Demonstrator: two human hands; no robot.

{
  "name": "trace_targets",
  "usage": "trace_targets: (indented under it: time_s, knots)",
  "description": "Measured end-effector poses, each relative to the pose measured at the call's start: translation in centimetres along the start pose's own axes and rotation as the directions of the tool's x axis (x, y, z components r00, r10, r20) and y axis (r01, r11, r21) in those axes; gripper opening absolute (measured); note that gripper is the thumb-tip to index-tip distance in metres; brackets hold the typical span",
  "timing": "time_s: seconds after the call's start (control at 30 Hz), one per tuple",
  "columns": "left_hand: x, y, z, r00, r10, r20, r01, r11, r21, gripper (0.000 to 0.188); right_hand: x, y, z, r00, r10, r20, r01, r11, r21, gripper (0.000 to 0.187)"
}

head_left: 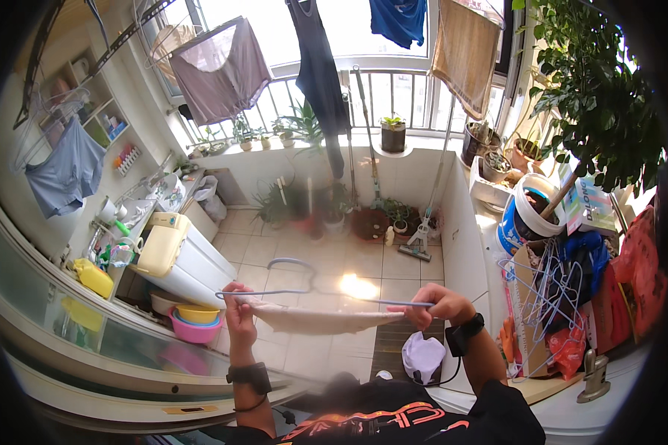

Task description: The person walks to a balcony, takes a white cloth, and places it onto a blue plastic hanger by hand before hanging it on a laundry rack alongside other drying clothes.

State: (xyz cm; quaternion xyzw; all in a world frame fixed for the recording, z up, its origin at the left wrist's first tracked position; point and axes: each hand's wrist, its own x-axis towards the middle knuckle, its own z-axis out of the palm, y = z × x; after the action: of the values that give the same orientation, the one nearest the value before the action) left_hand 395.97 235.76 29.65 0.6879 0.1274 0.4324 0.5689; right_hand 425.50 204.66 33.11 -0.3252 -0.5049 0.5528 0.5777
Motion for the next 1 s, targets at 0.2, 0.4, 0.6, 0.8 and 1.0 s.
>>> trace_targets:
  time_s: [0.2,0.4,0.6,0.8,1.0]
  knots:
    - [3.9,-1.5,0.0,0.982,0.173,-0.074,-0.147,0.951,0.27,0.038,1.8,0.4,0.7,0.974,-0.035,-0.223,0.127,0.904,0.409,0.021]
    - [8.5,-7.9,-3.6,0.823,0.287,-0.491,-0.084,0.915,0.393,0.024,9.3,-3.9,-0.3,0.952,-0.131,-0.275,0.209,0.938,0.278,0.018]
    - [8.0,-15.1,-8.8,0.836,-0.01,-0.549,0.095,0.987,0.127,0.053,23.1,-10.5,-1.1,0.843,-0.306,-0.444,0.371,0.926,0.067,0.009]
    - [3.3,-14.9,-11.0,0.756,-0.268,-0.597,0.347,0.938,0.018,0.063,38.3,-16.3,-4.9,0.669,-0.579,-0.467,0.569,0.802,-0.179,0.011]
    - [-1.2,-19.1,-14.0,0.632,-0.353,-0.69,0.438,0.897,-0.058,0.058,50.7,-23.4,-9.3,0.49,-0.787,-0.374,0.54,0.611,-0.579,0.015]
